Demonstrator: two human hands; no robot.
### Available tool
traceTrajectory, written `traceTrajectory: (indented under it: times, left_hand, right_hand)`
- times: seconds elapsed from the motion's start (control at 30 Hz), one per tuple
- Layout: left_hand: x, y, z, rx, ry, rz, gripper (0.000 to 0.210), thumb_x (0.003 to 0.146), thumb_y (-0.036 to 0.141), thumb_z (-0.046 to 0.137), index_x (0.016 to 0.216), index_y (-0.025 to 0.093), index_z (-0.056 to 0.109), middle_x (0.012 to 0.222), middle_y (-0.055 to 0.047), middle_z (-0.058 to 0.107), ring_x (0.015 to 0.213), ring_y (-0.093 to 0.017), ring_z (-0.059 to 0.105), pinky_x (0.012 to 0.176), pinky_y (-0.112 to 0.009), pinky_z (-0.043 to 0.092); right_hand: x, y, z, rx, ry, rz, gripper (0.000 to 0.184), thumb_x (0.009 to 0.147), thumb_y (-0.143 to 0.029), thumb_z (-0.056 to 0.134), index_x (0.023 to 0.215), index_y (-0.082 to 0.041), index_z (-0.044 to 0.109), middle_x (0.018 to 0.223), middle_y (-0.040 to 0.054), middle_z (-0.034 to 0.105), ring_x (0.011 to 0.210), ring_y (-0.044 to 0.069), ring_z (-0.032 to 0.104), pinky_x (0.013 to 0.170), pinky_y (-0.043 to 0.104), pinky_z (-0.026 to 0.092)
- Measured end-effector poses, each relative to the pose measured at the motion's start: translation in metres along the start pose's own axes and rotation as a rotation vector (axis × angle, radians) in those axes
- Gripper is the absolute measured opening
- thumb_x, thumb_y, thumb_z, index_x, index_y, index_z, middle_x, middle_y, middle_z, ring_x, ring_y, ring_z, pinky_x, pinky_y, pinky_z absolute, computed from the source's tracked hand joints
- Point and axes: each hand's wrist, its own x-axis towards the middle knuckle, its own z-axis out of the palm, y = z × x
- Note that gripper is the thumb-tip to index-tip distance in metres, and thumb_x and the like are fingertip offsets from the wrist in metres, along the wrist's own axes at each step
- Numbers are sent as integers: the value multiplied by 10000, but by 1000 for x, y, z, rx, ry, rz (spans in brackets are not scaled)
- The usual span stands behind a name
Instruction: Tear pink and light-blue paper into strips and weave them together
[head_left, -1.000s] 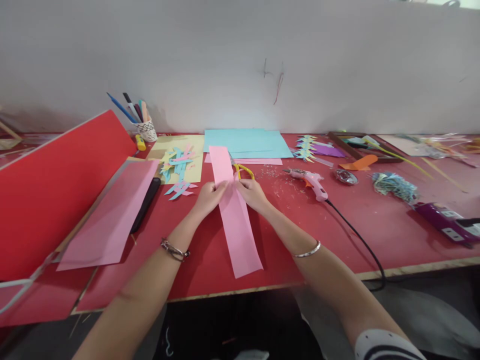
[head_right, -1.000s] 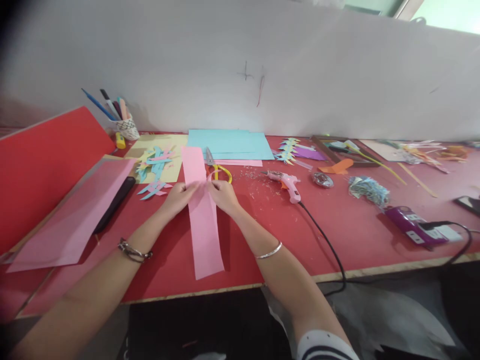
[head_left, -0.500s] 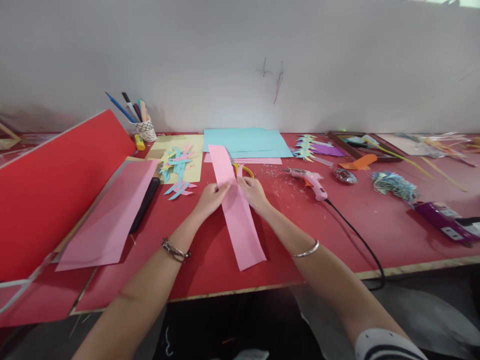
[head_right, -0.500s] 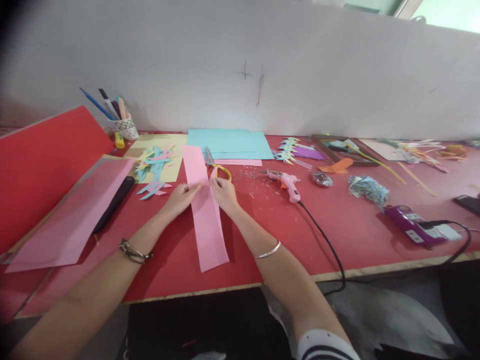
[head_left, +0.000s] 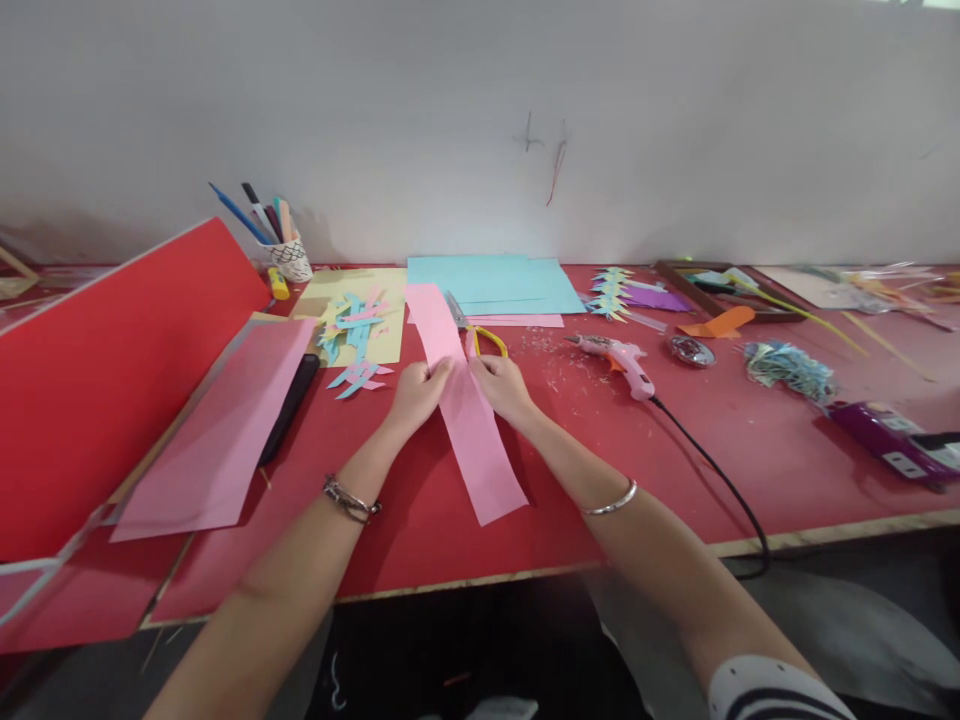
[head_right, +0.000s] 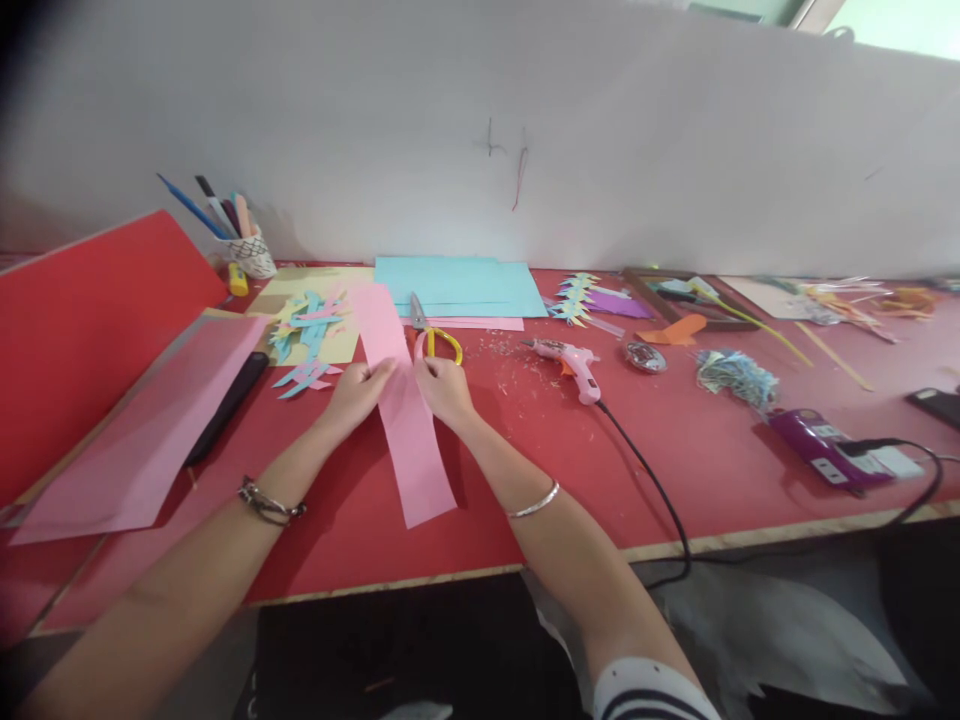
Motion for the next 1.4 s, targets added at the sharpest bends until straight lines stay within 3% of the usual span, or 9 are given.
traceTrajectory:
  times: [0.13, 0.3, 0.53, 0.87, 1.1, 1.4]
  left_hand:
    - [0, -1, 0, -28, -11, 7, 435, 687, 361, 503, 404, 200, 215, 390, 74, 177, 393, -50, 197, 386, -221, 139]
    - [-1, -2, -1, -45, -108, 21, 376, 654, 378, 524, 416, 182, 309, 400, 66, 258, 406, -62, 270, 394, -213, 178]
    - [-1, -1, -2, -8, -40, 42, 410, 665, 327, 517, 409, 195, 226, 404, 72, 192, 407, -53, 202, 394, -223, 131]
    - [1, -1, 0, 10, 27, 48, 434, 675, 304, 533, 396, 195, 219, 404, 71, 183, 406, -52, 203, 392, -227, 133]
    - [0, 0, -3, 4, 13, 32, 422, 711, 335, 498, 417, 195, 231, 409, 69, 201, 407, -55, 220, 388, -219, 149]
    - [0, -2, -2, 55, -39, -6, 469, 667, 355, 546, 364, 199, 223, 364, 68, 185, 367, -52, 195, 380, -236, 118]
  right_hand:
    - [1, 2, 1, 7, 22, 35, 297, 734, -306, 336, 467, -199, 259, 448, -42, 259, 419, 82, 296, 439, 226, 185]
    - [1, 0, -1, 6, 30, 15, 319, 738, -339, 351, 481, -198, 226, 458, -45, 228, 442, 75, 271, 445, 225, 171]
    - [0, 0, -4, -46, -61, -56, 320, 717, -311, 374, 469, -191, 211, 444, -48, 206, 441, 68, 249, 449, 230, 156]
    - [1, 1, -2, -34, 21, 3, 327, 736, -324, 337, 458, -194, 224, 439, -43, 219, 424, 70, 267, 440, 229, 157]
    - [0, 2, -3, -56, -57, -110, 331, 736, -324, 357, 477, -189, 202, 449, -51, 214, 440, 63, 240, 446, 225, 160]
    - [-1, 1, -2, -107, -1, -97, 307, 712, -263, 373, 458, -192, 217, 433, -45, 229, 422, 76, 268, 453, 237, 167]
